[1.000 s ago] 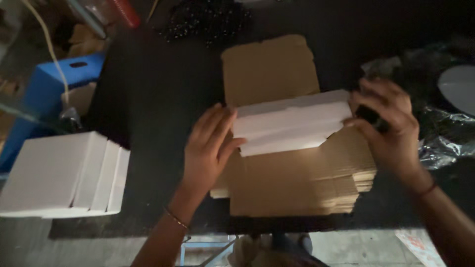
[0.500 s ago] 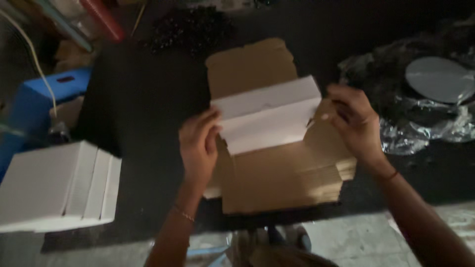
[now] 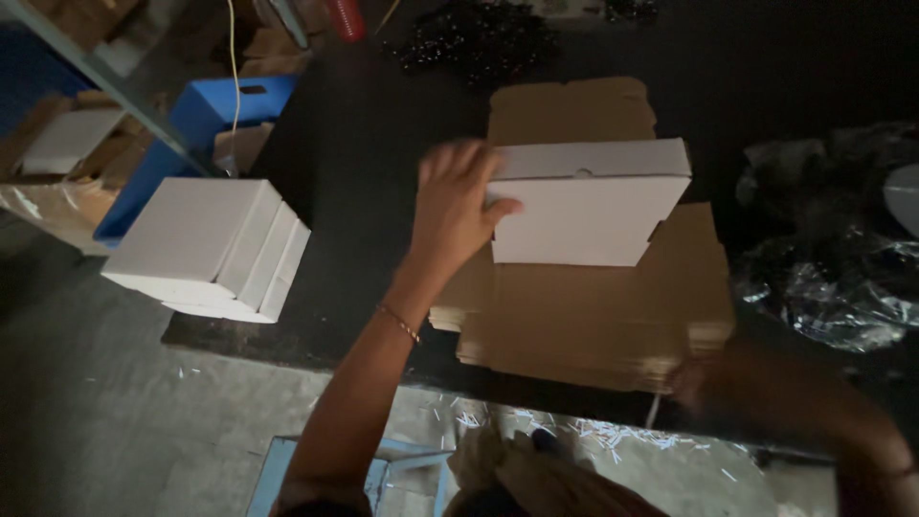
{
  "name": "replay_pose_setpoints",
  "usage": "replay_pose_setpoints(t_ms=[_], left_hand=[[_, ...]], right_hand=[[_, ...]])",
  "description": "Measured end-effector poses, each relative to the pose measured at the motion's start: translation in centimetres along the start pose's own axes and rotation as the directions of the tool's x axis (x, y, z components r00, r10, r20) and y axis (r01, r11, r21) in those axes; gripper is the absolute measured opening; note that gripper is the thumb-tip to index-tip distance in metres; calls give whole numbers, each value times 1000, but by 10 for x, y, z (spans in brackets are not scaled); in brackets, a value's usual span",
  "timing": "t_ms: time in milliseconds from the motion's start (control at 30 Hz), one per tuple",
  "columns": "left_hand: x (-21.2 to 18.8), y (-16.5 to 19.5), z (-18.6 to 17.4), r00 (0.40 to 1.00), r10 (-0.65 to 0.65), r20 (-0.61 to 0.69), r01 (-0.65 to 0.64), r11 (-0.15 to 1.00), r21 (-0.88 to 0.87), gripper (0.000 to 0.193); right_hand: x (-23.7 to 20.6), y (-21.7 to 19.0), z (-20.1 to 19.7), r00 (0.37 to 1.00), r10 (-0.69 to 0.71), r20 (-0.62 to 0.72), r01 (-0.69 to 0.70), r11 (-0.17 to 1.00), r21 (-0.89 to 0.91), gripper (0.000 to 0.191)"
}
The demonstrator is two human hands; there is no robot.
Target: The person repeatedly folds flat cardboard sheets into small white boxes, inserts a plastic-wrapped circular item into each, closes the lids, and stacks the finished boxes on the table. The process is repeated multiple times in a consistent sequence.
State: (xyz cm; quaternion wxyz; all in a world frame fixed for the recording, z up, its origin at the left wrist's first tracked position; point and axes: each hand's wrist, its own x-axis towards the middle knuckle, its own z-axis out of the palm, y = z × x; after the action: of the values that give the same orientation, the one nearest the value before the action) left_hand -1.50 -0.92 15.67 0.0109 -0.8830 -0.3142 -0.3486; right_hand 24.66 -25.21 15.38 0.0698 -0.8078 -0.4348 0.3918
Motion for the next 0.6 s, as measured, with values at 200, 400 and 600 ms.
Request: replay_pose_setpoints(t_ms=[200, 400, 600], left_hand=[[20, 33, 19, 993, 110, 35, -111, 994, -1, 89], [-84, 41, 24, 995, 97, -16, -92, 978, 187, 59], [-207, 45, -18, 973, 89, -215, -56, 987, 152, 33]], right_hand=[[6, 21, 14, 994, -90, 59, 67, 945, 320, 55], [113, 91, 71, 884, -448, 135, 66, 405, 912, 76], [162, 102, 128, 830, -556, 42, -18, 49, 999, 60]])
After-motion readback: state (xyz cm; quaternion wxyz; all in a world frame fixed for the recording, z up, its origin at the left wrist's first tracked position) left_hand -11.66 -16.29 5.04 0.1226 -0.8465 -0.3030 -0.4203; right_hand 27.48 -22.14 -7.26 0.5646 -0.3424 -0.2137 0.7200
